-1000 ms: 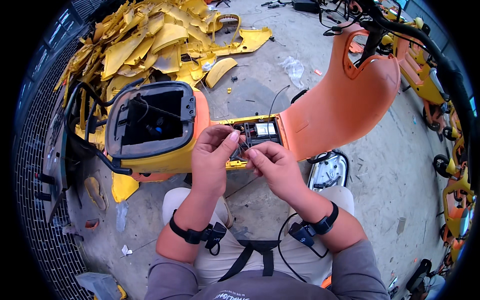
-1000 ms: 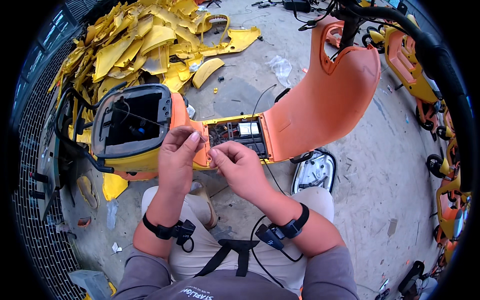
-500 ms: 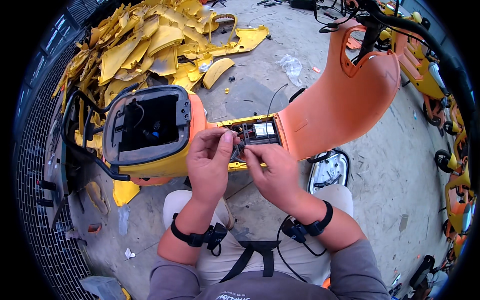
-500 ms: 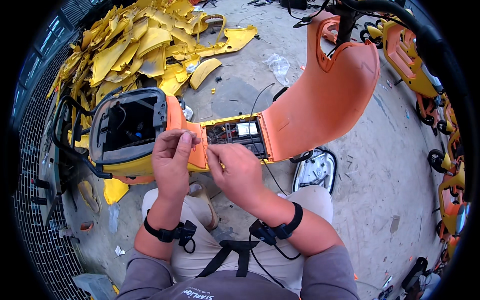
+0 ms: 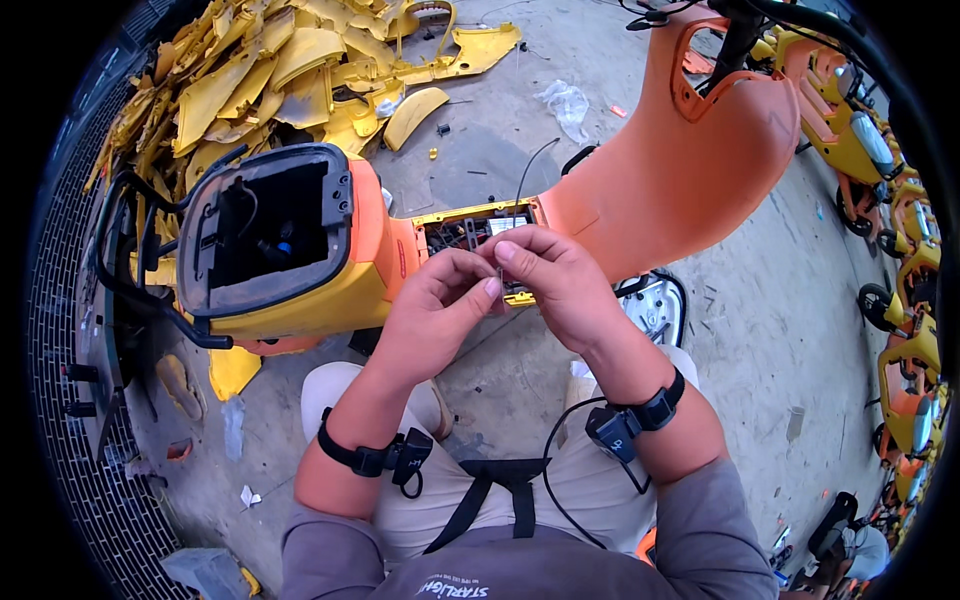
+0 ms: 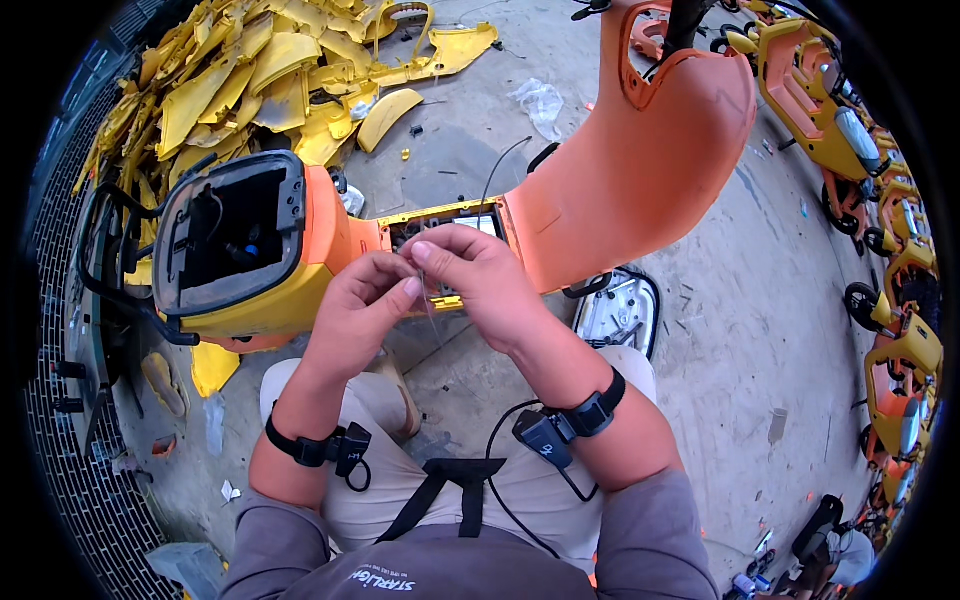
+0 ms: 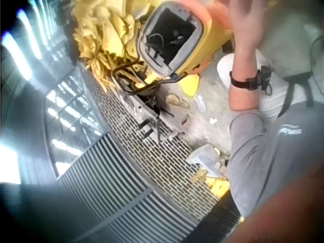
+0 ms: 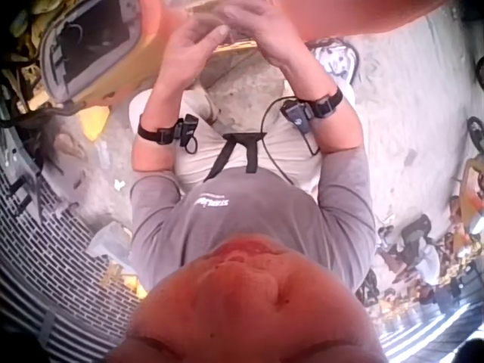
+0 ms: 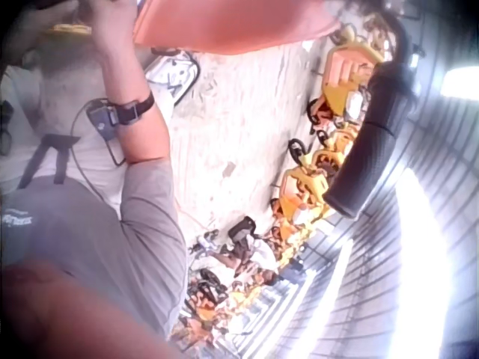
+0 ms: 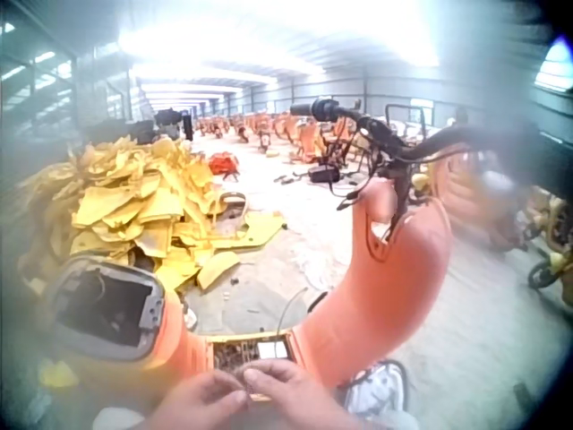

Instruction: The person connects wires by twisting wire ends together by hand while sitting in front of a scooter.

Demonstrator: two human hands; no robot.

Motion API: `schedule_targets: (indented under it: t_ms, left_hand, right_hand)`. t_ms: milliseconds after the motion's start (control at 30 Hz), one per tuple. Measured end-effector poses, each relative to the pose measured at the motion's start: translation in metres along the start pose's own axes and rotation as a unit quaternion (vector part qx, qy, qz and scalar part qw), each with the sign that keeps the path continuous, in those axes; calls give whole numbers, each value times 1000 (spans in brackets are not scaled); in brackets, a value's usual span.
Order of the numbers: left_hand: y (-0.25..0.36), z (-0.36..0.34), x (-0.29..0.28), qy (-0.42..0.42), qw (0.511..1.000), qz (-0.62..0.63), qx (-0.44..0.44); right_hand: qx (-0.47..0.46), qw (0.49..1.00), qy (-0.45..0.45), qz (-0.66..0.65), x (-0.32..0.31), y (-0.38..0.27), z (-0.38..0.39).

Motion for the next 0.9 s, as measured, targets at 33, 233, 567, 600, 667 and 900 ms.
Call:
schedule_targets:
  t_ms: [33, 233, 567, 600, 667, 900]
  left_hand:
    - [-1, 0, -2, 15, 1000, -20, 11]
    - [-2, -1, -2, 47, 999, -24, -13]
    - [-15, 0, -5, 23, 997, 28, -74]
    - [-14, 0, -6, 29, 997, 11, -68]
    - [-13, 0, -6, 35, 997, -5, -63]
    - [-12, 0, -8, 52, 998, -24, -40]
  right_hand:
    - [1, 1000, 26, -11, -4, 0, -1]
    - [3, 997, 83, -12, -7, 0, 0]
    - [2, 994, 99, 44, -11, 1, -5]
    - [-19, 996, 80, 33, -9, 0, -4]
    - [-39, 997, 61, 22, -7, -1, -3]
    - [-39, 996, 64, 57, -6, -3, -2]
Point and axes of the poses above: each hand's wrist, its own z-axis away from the middle knuckle, its own x-axis out of the palm, y = z × x, the point moved 5 cm from there along -z, towards the middle knuckle, and after that the axes turned 15 degrees about x, right-handed, at the moved point
